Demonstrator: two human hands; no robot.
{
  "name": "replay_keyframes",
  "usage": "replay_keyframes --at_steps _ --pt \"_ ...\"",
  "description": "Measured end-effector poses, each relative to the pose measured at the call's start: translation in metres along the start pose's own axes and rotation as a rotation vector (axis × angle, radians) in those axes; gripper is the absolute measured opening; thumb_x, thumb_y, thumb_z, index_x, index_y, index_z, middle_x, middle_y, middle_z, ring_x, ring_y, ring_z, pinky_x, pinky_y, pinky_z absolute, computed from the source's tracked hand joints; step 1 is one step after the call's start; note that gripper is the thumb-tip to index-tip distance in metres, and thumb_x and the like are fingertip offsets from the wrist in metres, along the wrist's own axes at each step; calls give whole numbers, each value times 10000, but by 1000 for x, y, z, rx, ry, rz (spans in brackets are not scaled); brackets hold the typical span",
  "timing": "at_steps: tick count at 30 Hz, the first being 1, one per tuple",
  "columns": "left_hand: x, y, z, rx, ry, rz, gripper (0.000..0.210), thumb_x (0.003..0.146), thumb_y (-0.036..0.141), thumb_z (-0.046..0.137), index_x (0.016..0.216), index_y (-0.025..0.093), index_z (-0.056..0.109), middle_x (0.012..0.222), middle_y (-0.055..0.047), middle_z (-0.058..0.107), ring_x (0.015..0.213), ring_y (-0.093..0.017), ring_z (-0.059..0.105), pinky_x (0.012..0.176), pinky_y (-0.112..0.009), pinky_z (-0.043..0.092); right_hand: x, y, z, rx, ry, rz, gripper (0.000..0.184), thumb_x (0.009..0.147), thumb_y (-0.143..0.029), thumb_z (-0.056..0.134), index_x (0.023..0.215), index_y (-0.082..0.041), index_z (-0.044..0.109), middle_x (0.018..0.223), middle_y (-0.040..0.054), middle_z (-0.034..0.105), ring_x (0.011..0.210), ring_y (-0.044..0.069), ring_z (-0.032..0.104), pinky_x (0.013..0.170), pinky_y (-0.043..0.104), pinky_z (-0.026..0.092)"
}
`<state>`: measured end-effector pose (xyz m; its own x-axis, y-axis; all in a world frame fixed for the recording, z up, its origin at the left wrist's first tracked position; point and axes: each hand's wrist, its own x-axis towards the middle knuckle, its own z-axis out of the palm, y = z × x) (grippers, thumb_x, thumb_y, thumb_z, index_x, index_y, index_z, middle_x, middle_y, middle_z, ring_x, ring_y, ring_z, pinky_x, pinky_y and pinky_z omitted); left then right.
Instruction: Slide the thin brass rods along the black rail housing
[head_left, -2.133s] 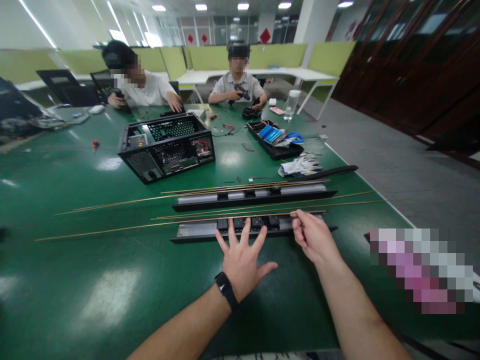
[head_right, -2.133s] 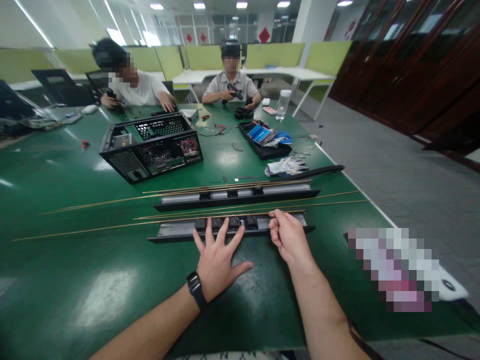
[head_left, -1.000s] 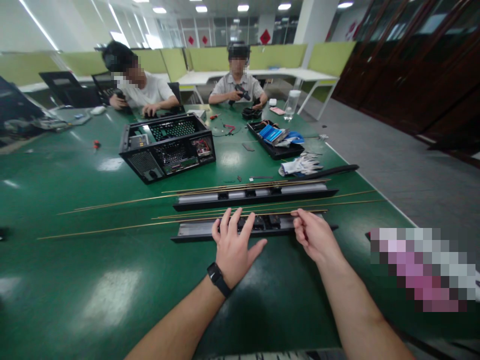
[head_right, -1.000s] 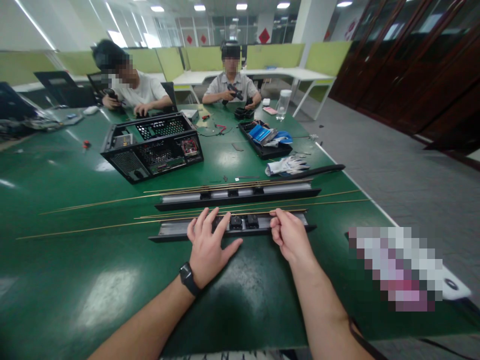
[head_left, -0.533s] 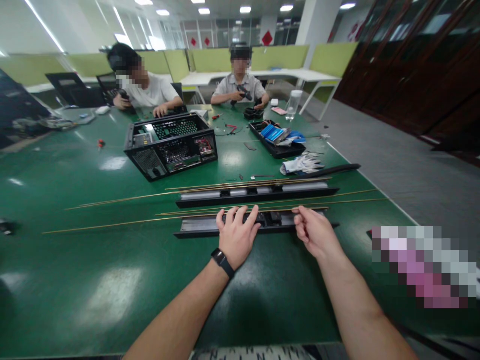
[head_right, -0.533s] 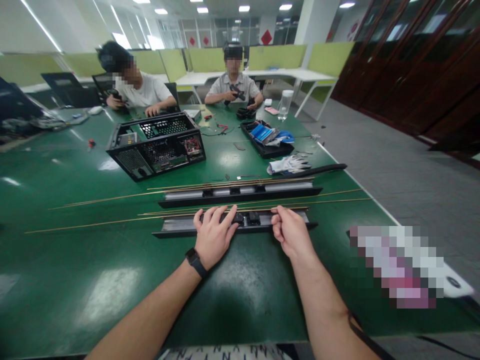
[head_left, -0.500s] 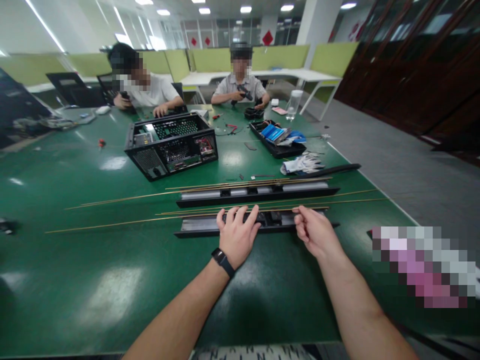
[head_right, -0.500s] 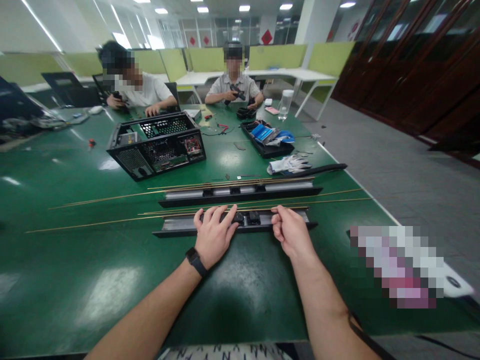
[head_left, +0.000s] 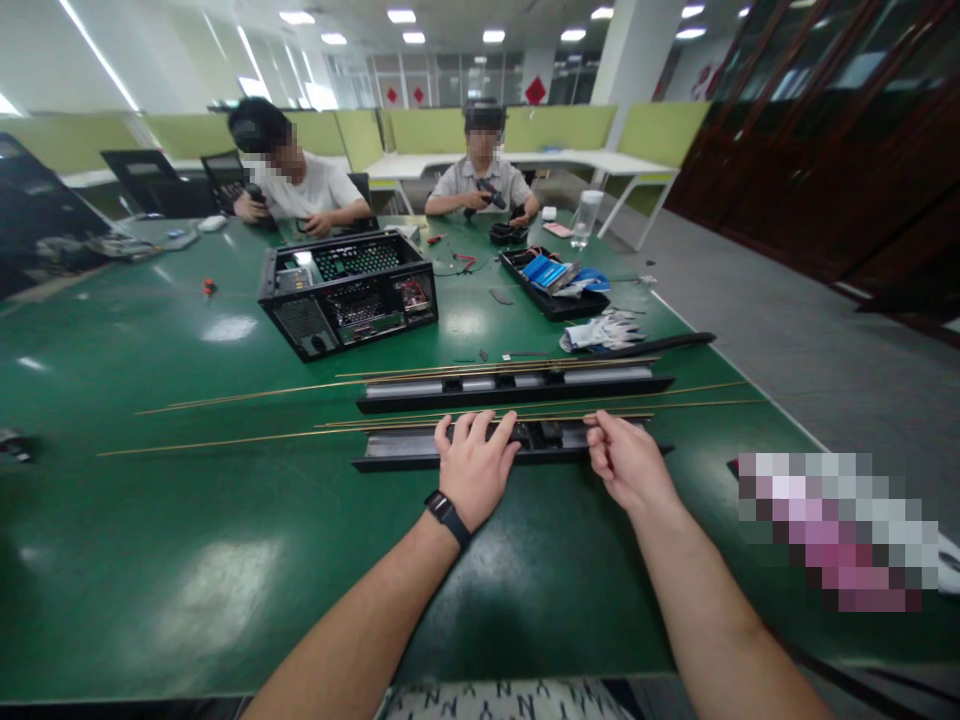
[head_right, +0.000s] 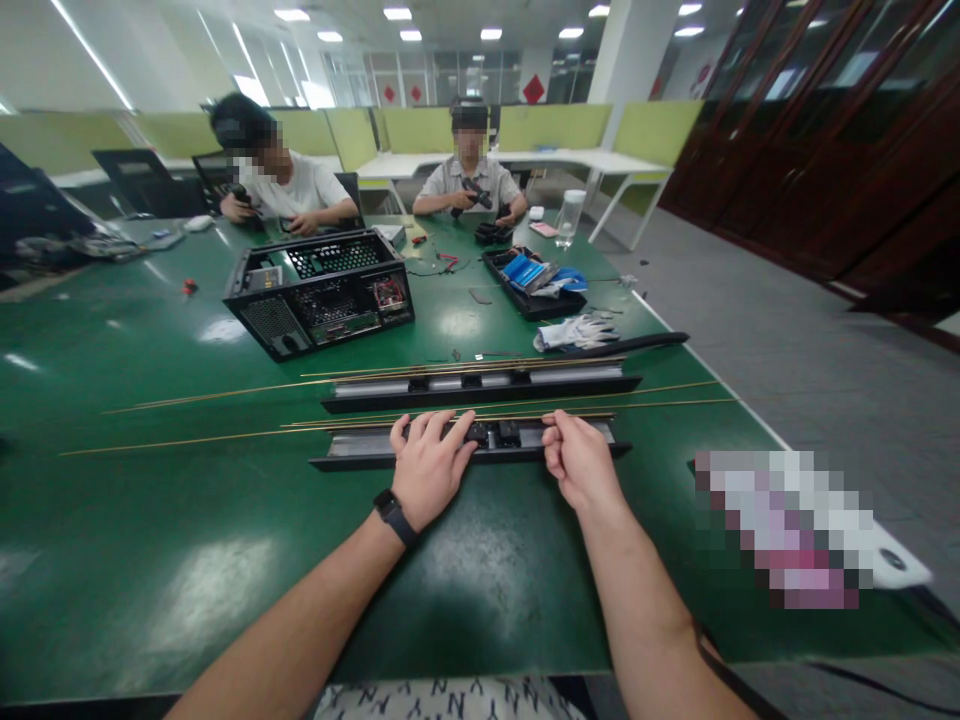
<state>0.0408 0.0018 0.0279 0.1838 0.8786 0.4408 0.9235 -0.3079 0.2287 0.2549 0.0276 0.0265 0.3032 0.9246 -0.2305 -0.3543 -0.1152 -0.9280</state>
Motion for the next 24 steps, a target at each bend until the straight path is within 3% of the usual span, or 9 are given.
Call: replay_keyframes --at_steps 24 --pt "-1 -4 7 -18 52 37 361 967 393 530 1325 367 571 1290 -38 633 1238 -251 515 1145 -519 227 0 3 1 -14 58 -49 152 892 -266 634 804 -143 621 527 -25 554 294 49 383 233 141 208"
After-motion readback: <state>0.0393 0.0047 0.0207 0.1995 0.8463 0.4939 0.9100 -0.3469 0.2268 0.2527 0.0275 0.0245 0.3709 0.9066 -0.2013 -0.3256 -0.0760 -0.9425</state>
